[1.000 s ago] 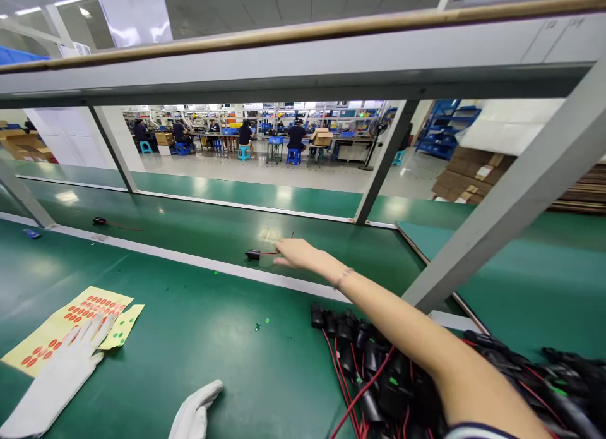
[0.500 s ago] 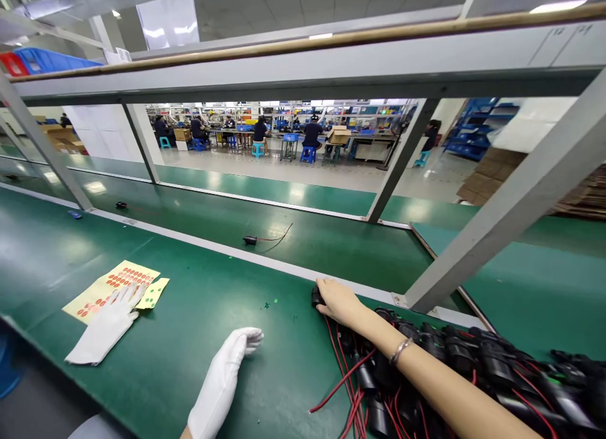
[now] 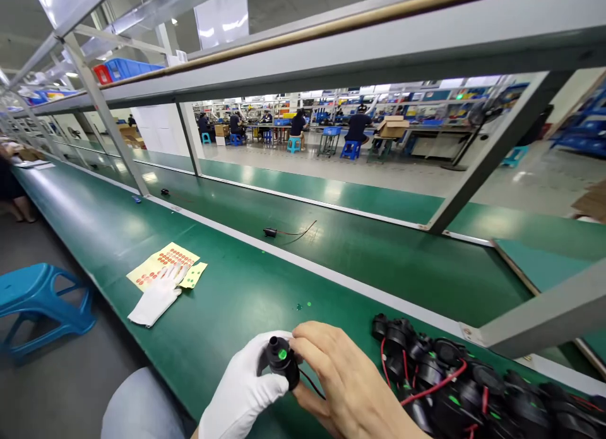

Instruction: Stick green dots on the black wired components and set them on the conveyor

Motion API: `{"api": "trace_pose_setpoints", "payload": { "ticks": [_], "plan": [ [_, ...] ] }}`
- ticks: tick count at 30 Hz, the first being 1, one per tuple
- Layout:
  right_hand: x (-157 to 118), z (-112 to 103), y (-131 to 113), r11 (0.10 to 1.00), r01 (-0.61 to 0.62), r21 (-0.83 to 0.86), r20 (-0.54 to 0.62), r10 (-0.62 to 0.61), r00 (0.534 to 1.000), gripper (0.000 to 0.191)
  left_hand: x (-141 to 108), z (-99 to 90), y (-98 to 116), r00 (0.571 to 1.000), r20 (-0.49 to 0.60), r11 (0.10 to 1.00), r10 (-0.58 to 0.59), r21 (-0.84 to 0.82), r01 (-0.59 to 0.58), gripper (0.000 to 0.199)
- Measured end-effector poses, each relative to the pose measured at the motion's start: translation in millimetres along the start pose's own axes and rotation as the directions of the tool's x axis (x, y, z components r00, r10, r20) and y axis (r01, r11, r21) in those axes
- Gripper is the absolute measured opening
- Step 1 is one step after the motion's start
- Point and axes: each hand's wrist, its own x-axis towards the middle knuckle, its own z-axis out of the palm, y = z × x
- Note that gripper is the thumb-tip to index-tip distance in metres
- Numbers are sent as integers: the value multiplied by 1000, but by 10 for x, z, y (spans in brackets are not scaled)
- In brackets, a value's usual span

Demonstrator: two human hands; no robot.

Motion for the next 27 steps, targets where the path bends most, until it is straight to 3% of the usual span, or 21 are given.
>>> {"api": "trace_pose_setpoints", "payload": {
  "ticks": [3,11,14,16,18,21,23,27],
  "plan": [
    [11,-15,-11,997,16,82,-22,-14,1000,36,-77,-68,8,1000,27,999,14,32,-15,45],
    [73,-173,-28,974,39,223,88,-60,994,46,-134,-68,92,999,32,967,-2,254,-6,44],
    [60,-161,-15,956,3,294,145,-47,988,51,-140,-32,164,998,42,967,-51,251,39,37],
    [26,-111,2,922,-109,371,199,36,979,49,-134,-3,173,988,68,982,-138,141,128,28],
    [-23,-35,28,831,-328,450,305,202,931,45,-119,36,122,972,149,975,-181,-106,197,27],
    [-87,82,70,588,-626,513,473,414,777,29,-76,125,-52,949,271,809,-161,-514,285,59],
    [-101,132,86,445,-711,544,538,466,703,24,-43,196,-174,930,324,664,-171,-660,352,71],
    [-79,132,90,325,-748,579,578,483,657,45,-17,303,-288,916,368,515,-160,-760,395,74]
  ]
}}
